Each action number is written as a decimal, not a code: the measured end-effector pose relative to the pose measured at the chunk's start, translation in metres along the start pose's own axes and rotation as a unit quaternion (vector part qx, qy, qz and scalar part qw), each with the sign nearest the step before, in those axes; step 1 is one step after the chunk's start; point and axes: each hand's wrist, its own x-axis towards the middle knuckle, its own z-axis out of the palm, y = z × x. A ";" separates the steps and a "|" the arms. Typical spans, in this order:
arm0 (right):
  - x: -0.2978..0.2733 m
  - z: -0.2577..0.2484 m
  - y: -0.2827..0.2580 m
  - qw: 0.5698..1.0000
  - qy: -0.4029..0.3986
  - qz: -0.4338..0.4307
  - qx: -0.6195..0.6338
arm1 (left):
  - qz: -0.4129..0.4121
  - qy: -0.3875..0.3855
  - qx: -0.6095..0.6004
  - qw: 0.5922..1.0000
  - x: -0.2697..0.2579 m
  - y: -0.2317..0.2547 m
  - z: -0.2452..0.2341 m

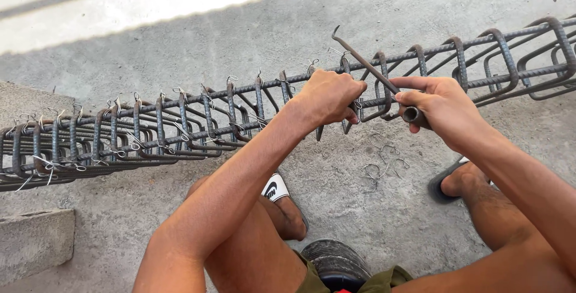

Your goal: Tying wire around rebar using a hook tool to secure a cage structure

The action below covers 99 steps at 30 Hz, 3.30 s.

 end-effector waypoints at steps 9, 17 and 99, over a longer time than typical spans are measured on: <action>-0.001 -0.003 0.000 1.000 -0.004 -0.002 0.018 | 0.005 0.016 -0.001 1.000 0.001 -0.003 0.008; -0.005 -0.005 -0.001 1.000 0.006 -0.014 -0.017 | 0.015 0.041 0.028 0.999 0.002 -0.005 0.014; -0.042 -0.001 0.079 0.981 -0.102 -0.040 -0.162 | -0.095 0.431 -0.078 0.894 -0.041 -0.096 -0.039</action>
